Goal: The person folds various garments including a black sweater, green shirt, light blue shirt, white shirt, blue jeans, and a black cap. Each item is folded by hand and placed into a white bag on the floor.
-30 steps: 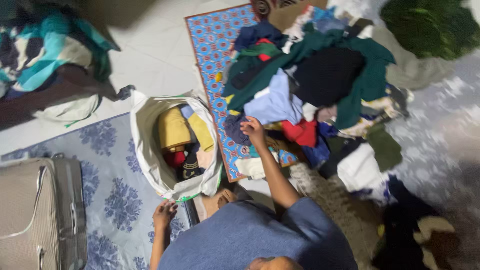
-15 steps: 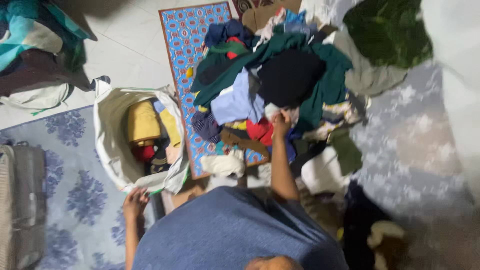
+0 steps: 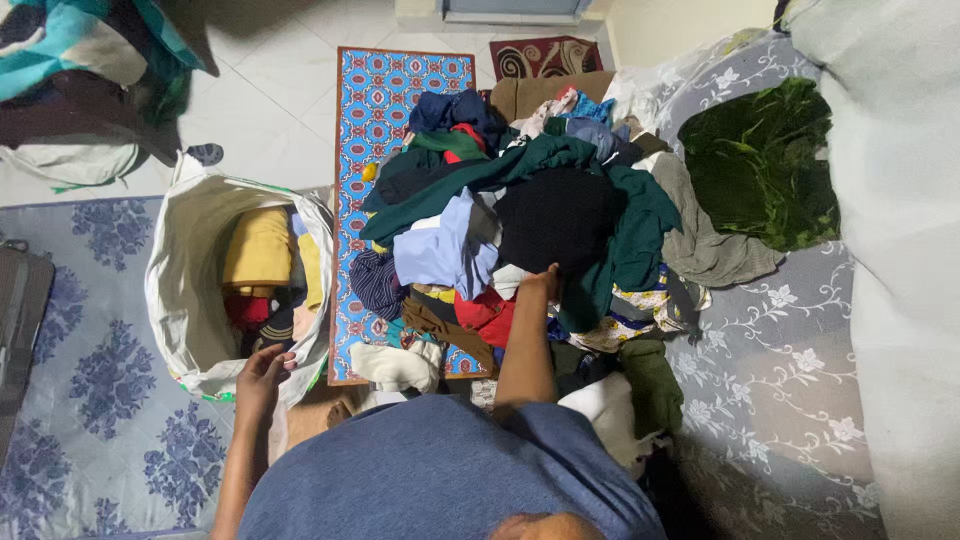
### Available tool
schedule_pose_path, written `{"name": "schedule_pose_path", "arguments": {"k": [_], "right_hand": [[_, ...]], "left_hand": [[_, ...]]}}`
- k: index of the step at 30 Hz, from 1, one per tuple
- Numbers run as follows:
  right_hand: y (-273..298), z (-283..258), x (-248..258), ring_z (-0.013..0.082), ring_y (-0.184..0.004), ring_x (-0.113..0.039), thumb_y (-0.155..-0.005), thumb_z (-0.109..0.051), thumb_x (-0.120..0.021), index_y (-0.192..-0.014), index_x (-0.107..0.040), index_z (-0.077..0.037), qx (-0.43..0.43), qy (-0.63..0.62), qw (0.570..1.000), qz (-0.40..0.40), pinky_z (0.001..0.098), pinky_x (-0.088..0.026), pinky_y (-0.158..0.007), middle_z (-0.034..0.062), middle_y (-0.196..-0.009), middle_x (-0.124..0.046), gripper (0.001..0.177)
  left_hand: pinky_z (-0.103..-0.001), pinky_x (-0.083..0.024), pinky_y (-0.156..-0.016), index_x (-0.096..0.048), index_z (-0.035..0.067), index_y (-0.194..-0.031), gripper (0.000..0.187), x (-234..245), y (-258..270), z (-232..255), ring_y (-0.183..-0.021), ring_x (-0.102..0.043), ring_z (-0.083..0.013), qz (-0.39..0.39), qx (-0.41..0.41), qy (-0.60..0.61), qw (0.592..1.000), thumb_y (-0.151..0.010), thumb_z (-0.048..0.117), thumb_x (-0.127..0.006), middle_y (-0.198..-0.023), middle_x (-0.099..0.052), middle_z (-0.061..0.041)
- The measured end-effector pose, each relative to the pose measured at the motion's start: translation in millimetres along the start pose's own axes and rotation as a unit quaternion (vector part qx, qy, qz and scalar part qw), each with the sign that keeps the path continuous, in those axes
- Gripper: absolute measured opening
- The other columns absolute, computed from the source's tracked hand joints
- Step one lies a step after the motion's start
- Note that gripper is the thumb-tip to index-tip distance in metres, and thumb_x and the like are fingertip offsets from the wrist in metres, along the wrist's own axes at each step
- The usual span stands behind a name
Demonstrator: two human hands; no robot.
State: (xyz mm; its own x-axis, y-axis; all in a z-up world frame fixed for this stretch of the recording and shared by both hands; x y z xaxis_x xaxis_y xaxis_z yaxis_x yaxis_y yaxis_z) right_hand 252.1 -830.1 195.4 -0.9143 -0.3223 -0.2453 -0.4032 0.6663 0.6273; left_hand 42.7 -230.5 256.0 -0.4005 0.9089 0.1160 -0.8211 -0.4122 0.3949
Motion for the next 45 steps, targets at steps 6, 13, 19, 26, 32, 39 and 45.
{"name": "schedule_pose_path", "arguments": {"k": [6, 13, 19, 26, 32, 39, 45], "right_hand": [[9.3, -99.7, -19.4, 0.0236, -0.07, -0.036, -0.088, -0.04, -0.083, -0.105, -0.068, 0.003, 0.211, -0.002, 0.975, -0.074, 0.0445, -0.028, -0.055, 0.0052, -0.086, -0.062, 0.048], [221.6, -248.8, -96.2, 0.0346, -0.093, -0.066, -0.08, -0.008, -0.088, -0.1, -0.072, -0.002, 0.704, 0.36, 0.574, -0.211, 0.0426, -0.053, -0.084, 0.0144, -0.1, -0.068, 0.026], [349.9, -284.8, -96.7, 0.0301, -0.094, -0.068, -0.078, 0.002, -0.089, -0.097, -0.074, -0.001, 0.731, 0.239, 0.59, -0.246, 0.0397, -0.055, -0.086, 0.0127, -0.099, -0.068, 0.025], [458.6, -260.4, -115.5, 0.0201, -0.092, -0.067, -0.074, 0.001, -0.092, -0.094, -0.069, -0.002, 0.661, 0.17, 0.561, -0.468, 0.0316, -0.054, -0.082, 0.009, -0.1, -0.068, 0.03], [484.7, -116.3, -162.8, 0.0069, -0.079, -0.059, -0.086, -0.013, -0.091, -0.12, -0.074, -0.006, 0.247, 0.245, 0.598, -0.722, 0.0289, -0.066, -0.087, -0.0021, -0.088, -0.06, 0.039], [534.9, 7.6, -184.4, 0.0127, -0.126, -0.054, -0.082, -0.042, -0.087, -0.146, -0.049, -0.009, 0.348, 0.182, 0.582, -0.712, 0.029, -0.045, -0.104, -0.0001, -0.138, -0.058, 0.082], [532.0, 62.8, -214.5, 0.0174, -0.12, -0.06, -0.098, -0.035, -0.074, -0.134, -0.063, -0.002, 0.283, 0.189, 0.609, -0.716, 0.0364, -0.048, -0.106, 0.0059, -0.129, -0.068, 0.05]], "left_hand": [[-0.03, -0.056, -0.085, -0.06, -0.002, -0.129, 0.026, 1.1, -35.7, 32.8, -0.094, -0.071, -0.0178, -0.038, -0.086, -0.014, 0.995, -0.104, 0.006, -0.057, -0.11, -0.073, -0.013], [-0.029, -0.054, -0.088, -0.06, -0.002, -0.13, 0.027, -20.6, -46.5, 127.0, -0.099, -0.071, -0.0169, -0.101, -0.152, 0.02, 0.983, -0.106, 0.01, -0.057, -0.115, -0.074, -0.013], [-0.032, -0.052, -0.097, -0.057, 0.005, -0.136, 0.033, -128.5, -27.7, 149.1, -0.111, -0.069, -0.0186, -0.254, -0.126, 0.007, 0.959, -0.105, 0.017, -0.051, -0.118, -0.072, -0.011], [-0.039, -0.051, -0.103, -0.054, 0.008, -0.139, 0.054, -223.5, 40.4, 108.9, -0.121, -0.062, -0.0214, -0.445, -0.021, -0.016, 0.895, -0.101, 0.045, -0.056, -0.13, -0.064, -0.008], [-0.041, -0.048, -0.113, -0.048, 0.001, -0.148, 0.062, -107.9, -7.8, 213.8, -0.13, -0.059, -0.0257, -0.272, -0.096, 0.514, 0.808, -0.109, 0.048, -0.039, -0.143, -0.059, -0.012], [-0.038, -0.046, -0.116, -0.051, -0.007, -0.147, 0.068, -2.2, 5.0, 264.6, -0.131, -0.061, -0.025, -0.197, -0.281, 0.417, 0.842, -0.113, 0.049, -0.035, -0.144, -0.061, -0.015], [-0.037, -0.051, -0.108, -0.058, 0.004, -0.14, 0.052, 30.8, -9.0, 281.3, -0.121, -0.066, -0.0223, -0.295, -0.223, 0.482, 0.794, -0.109, 0.041, -0.04, -0.132, -0.068, -0.01]]}}
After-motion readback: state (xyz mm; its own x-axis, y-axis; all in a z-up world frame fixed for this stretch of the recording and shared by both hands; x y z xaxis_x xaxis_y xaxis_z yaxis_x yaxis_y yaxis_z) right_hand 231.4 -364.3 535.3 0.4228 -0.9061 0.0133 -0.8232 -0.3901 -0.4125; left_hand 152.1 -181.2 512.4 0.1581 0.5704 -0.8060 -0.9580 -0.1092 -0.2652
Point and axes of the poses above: each hand's wrist, its own y-axis away from the middle knuckle, its own x-axis out of the back of the hand, z = x × y, the point moved 10 cm from there along -y, towards the middle knuckle
